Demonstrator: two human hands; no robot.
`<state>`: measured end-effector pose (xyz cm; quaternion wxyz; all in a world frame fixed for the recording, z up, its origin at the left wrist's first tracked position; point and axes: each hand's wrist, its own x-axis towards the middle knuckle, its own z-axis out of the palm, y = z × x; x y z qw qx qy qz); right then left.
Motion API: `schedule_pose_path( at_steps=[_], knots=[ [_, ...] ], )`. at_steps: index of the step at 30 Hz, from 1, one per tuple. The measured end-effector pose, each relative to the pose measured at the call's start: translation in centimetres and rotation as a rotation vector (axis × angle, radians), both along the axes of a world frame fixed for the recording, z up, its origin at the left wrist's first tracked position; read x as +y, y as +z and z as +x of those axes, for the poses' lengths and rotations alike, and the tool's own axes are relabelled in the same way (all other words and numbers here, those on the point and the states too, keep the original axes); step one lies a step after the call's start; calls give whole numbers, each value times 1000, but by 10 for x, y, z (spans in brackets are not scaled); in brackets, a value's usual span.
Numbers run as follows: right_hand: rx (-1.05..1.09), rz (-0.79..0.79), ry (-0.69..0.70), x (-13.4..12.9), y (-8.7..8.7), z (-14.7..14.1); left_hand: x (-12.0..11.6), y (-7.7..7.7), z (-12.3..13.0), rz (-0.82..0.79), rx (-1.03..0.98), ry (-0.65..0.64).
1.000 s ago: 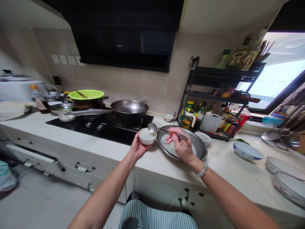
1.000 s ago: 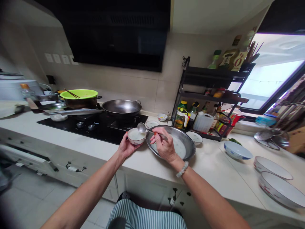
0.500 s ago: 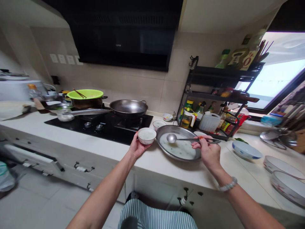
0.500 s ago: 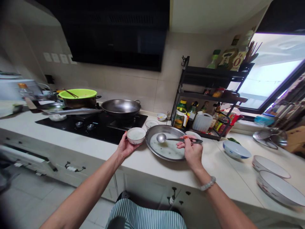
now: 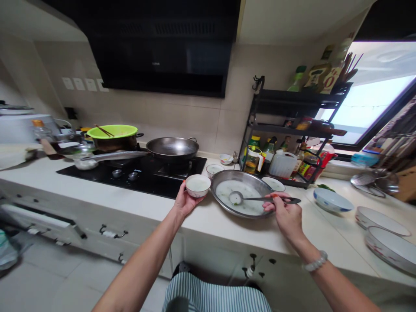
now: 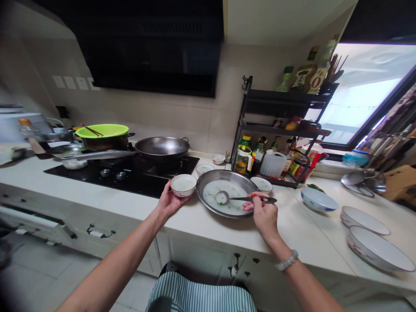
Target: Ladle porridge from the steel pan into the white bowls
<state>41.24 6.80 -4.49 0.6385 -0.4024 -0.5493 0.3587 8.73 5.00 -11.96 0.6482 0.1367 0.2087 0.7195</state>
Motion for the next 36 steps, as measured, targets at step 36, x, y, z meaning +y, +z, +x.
schedule_pose_path(
  at_steps=[36],
  knots=[
    [281, -75, 28, 21, 13, 0, -2, 2, 1, 15, 15, -3]
  ],
)
